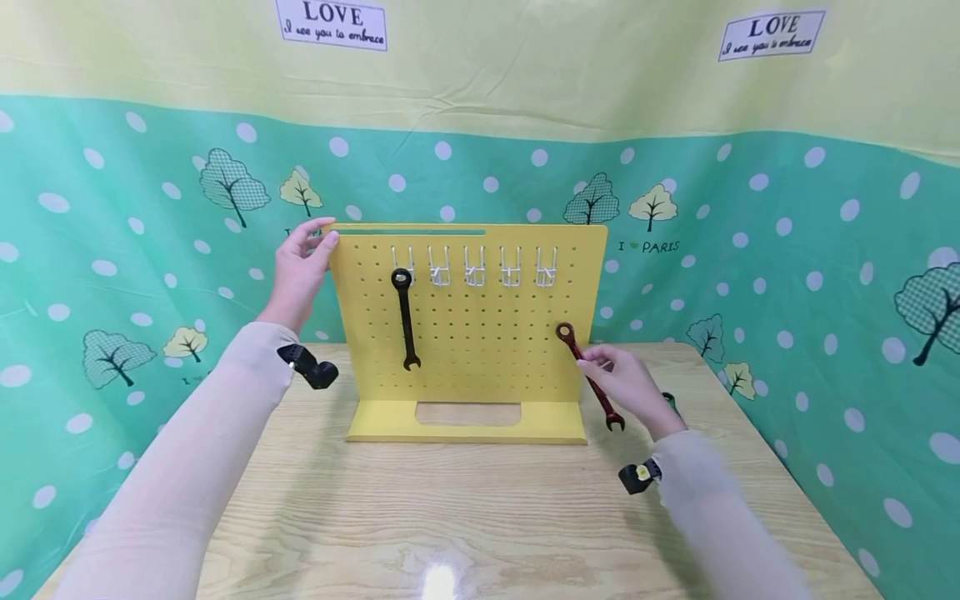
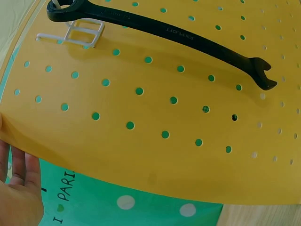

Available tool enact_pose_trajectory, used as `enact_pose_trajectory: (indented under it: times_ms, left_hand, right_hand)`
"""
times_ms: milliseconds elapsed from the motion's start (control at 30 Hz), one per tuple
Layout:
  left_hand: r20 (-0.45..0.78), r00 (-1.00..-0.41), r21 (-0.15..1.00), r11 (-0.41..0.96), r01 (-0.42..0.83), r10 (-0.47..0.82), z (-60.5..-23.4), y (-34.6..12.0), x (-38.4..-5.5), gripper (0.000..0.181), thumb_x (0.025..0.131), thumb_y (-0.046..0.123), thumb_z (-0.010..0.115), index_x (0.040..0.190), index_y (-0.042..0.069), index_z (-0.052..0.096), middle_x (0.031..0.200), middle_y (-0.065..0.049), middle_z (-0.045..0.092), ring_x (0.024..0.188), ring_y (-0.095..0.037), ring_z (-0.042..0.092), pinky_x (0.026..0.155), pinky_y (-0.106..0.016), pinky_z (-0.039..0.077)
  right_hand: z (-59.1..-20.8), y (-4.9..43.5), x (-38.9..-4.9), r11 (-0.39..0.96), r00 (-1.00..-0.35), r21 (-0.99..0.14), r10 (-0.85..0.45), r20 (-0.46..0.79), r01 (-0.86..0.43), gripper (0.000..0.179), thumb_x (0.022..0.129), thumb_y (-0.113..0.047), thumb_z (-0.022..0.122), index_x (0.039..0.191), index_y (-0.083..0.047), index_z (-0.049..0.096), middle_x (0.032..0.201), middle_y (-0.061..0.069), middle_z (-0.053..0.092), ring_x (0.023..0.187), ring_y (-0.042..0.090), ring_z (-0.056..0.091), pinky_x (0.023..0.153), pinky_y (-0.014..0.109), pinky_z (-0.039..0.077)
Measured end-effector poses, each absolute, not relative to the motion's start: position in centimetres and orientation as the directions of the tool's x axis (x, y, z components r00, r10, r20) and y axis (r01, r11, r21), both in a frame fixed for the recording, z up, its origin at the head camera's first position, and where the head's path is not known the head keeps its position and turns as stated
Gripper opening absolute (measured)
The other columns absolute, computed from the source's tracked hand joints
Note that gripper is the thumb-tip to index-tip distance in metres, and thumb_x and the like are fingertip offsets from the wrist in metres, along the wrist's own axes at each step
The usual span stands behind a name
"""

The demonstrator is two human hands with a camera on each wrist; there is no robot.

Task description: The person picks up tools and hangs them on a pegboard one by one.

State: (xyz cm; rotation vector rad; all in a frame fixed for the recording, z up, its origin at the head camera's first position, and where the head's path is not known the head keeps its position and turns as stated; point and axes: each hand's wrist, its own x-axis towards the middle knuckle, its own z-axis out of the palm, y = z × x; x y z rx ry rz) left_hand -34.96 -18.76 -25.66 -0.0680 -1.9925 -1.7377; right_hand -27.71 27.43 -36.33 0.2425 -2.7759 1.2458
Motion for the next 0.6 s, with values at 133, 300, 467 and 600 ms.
enact_pose_trajectory:
  times_ms: [133,300,467,600]
  left_hand:
    - [0.390,-0.878,0.918,0.188,0.349,-0.276,-25.7,-18.8,-35.0,0.033,0.100,0.036,0.061,0.132,0.028,0.064,0.122,-0.003,0.057,0.106,-0.017,0.058,0.087,-0.032,0.052]
    - [0.391,-0.878,0.918,0.192,0.348,-0.276,-25.7,-18.8,-35.0,0.034,0.100,0.037,0.061,0.133,0.029,0.063,0.123,-0.003,0.057,0.106,-0.017,0.058,0.086,-0.032,0.052]
    - [0.390,-0.878,0.918,0.191,0.347,-0.279,-25.7,-18.8,-34.9,0.034,0.101,0.036,0.060,0.133,0.028,0.063,0.123,-0.003,0.057,0.106,-0.017,0.058,0.086,-0.032,0.052]
    - [0.389,-0.878,0.918,0.190,0.347,-0.277,-25.7,-18.8,-34.9,0.035,0.100,0.035,0.061,0.134,0.026,0.063,0.123,-0.003,0.057,0.106,-0.017,0.058,0.086,-0.032,0.052]
  right_hand:
    - [-35.8,25.7,-28.0,0.636,-0.979,-0.744,-0.141,0.148,-0.204,0.036,0.102,-0.032,0.061,0.118,0.000,0.061,0.102,0.012,0.063,0.087,0.024,0.054,0.070,0.034,0.051]
    - [-35.4,23.3,-28.4,0.602,-0.971,-0.762,-0.177,0.163,-0.238,0.033,0.101,-0.032,0.062,0.116,-0.002,0.064,0.102,0.013,0.065,0.087,0.025,0.056,0.071,0.035,0.051]
    - [-35.0,20.7,-28.7,0.557,-0.950,-0.772,-0.231,0.209,-0.305,0.027,0.100,-0.028,0.064,0.113,-0.004,0.066,0.098,0.011,0.066,0.084,0.024,0.057,0.069,0.033,0.052]
    - [-34.5,18.6,-28.7,0.521,-0.938,-0.784,-0.261,0.230,-0.337,0.027,0.100,-0.030,0.065,0.113,-0.006,0.066,0.095,0.008,0.065,0.083,0.024,0.058,0.068,0.032,0.053]
